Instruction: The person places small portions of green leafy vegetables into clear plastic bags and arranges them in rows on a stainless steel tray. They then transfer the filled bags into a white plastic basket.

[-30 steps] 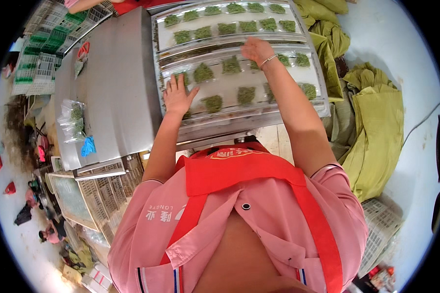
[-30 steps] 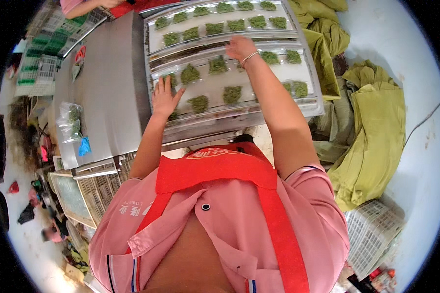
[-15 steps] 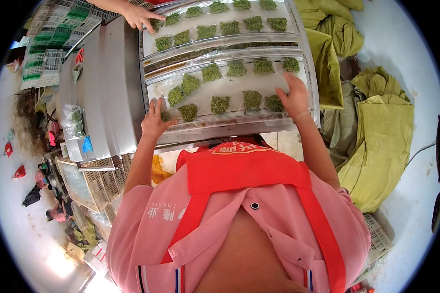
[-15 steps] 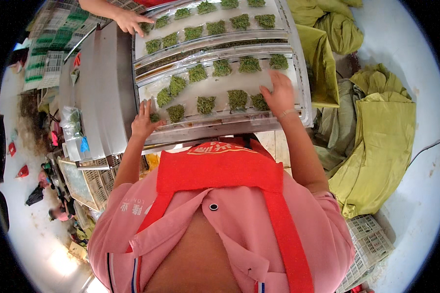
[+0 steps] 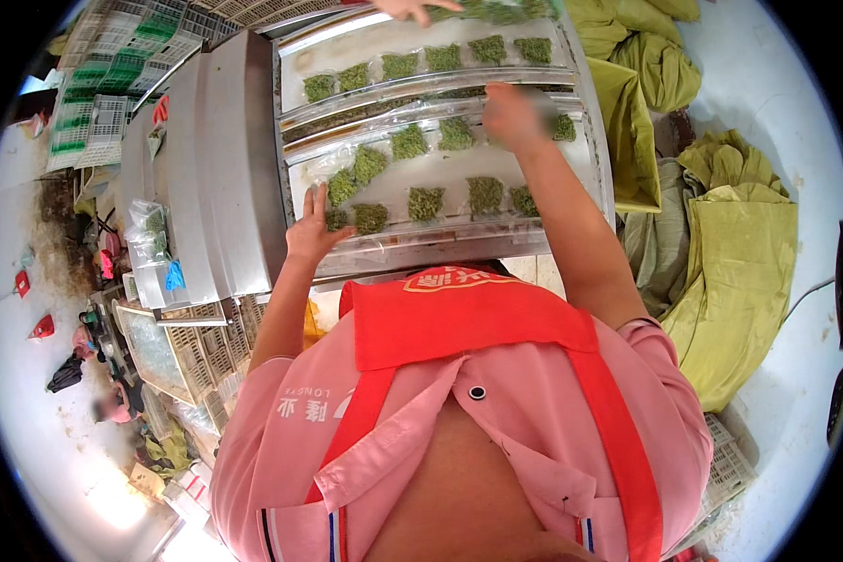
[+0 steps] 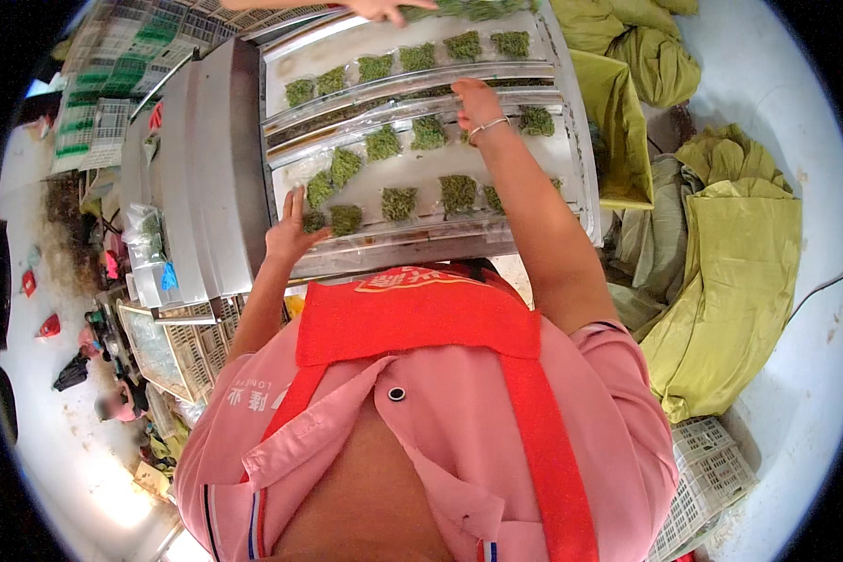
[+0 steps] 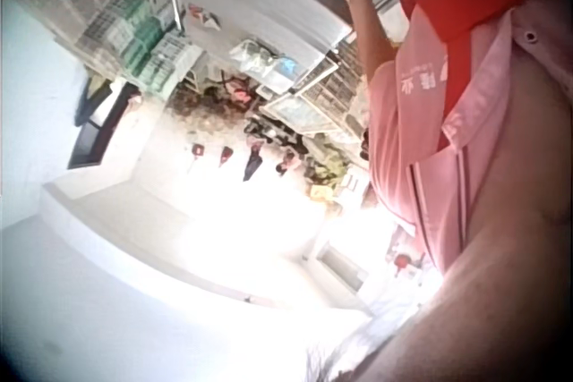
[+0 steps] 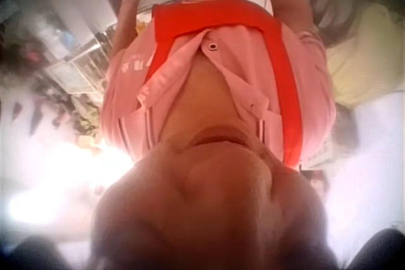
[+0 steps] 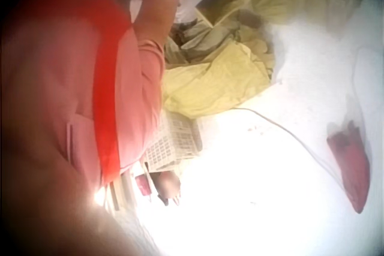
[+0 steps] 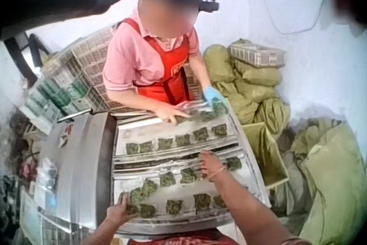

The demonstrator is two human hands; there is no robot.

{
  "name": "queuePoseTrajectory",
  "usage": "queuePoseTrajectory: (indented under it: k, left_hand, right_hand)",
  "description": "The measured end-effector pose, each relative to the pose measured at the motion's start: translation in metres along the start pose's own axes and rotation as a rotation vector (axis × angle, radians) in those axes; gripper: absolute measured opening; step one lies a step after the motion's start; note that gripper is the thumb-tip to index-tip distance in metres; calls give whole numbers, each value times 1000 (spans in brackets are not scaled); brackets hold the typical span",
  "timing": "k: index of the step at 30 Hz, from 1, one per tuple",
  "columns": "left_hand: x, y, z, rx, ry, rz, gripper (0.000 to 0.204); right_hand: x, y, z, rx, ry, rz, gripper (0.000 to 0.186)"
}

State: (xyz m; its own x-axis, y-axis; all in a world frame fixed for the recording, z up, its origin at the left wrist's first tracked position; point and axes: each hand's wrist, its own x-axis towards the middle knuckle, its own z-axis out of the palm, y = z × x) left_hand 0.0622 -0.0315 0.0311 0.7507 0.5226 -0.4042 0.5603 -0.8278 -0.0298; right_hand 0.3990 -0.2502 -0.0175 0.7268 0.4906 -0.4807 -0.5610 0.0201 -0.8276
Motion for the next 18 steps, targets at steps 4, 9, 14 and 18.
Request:
queuePoseTrajectory:
  k: [4, 9, 14, 18]
  left_hand:
    - [16, 5, -19, -24, -61, 166, 113]
    - [20, 6, -18, -49, -94, 118, 120]
    - [30, 19, -21, -20, -78, 196, 123]
    - [40, 29, -26, -16, -82, 260, 124]
  right_hand:
    - [35, 16, -23, 237, -43, -496, 33]
    - [-10, 0, -59, -860, 194, -492, 50]
    - [-70, 26, -39, -1740, 71, -474, 61]
    - [-109, 25, -65, -1493, 22, -540, 66]
